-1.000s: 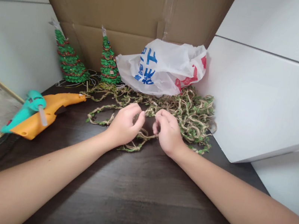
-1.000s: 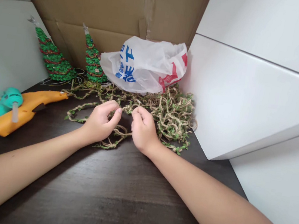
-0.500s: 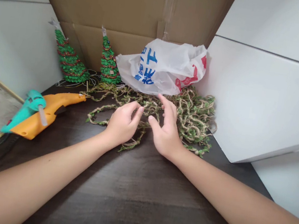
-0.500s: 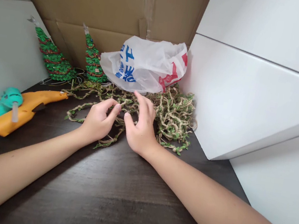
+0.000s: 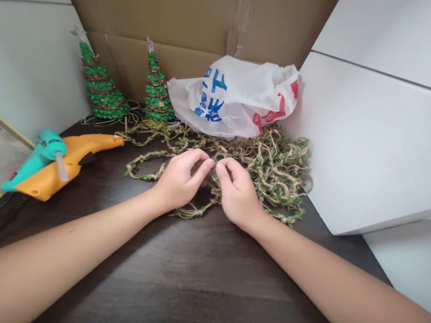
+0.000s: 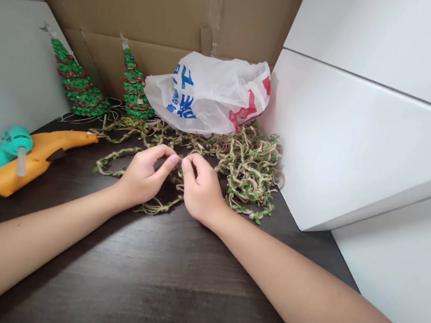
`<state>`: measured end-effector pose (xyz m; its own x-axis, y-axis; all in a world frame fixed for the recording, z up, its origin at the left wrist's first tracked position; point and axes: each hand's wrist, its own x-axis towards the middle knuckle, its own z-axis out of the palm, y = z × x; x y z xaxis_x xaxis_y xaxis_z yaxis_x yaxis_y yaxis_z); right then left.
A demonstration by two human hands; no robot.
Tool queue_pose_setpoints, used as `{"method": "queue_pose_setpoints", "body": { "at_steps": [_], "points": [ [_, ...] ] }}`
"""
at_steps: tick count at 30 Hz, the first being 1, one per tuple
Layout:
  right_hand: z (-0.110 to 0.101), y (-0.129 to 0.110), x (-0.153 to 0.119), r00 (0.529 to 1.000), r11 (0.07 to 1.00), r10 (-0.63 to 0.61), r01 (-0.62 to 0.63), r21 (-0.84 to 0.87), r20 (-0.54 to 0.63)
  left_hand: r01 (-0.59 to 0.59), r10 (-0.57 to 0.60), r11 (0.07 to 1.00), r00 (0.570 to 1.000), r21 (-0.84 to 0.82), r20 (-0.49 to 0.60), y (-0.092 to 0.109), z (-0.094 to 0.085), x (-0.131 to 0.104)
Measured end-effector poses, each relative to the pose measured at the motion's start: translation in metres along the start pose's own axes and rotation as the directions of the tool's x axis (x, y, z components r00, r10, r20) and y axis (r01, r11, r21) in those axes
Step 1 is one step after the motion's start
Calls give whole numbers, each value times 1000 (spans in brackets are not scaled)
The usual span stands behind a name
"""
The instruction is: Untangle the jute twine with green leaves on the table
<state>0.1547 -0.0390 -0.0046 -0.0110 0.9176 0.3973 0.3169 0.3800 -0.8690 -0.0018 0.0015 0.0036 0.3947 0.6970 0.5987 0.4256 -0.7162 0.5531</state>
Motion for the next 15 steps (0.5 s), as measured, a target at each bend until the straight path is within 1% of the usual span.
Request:
{"method": "queue_pose_setpoints", "body": {
  "at_steps": [2,4,7,11,15],
  "points": [
    [-1,-2,0,997,999,-22,24,26,-75,1,-1,1000,1000,-27,-6,-2,1,-1],
    [-1,-2,0,989,998,-38,44,38,-143,3,-2,997,1000,-80,13,-4,3,-2],
    [-1,0,1,979,997,-25,38,62,-204,13,-10,991,1000,-133,25,-5,4,-3],
    [1,4,3,981,990,25,2,138,-194,45,-47,997,998,-64,-33,-6,3,-3],
    [2,6,3,988,986,68,-45,160,-140,30,-31,999,999,-41,-27,-5,2,-1]
  ]
}}
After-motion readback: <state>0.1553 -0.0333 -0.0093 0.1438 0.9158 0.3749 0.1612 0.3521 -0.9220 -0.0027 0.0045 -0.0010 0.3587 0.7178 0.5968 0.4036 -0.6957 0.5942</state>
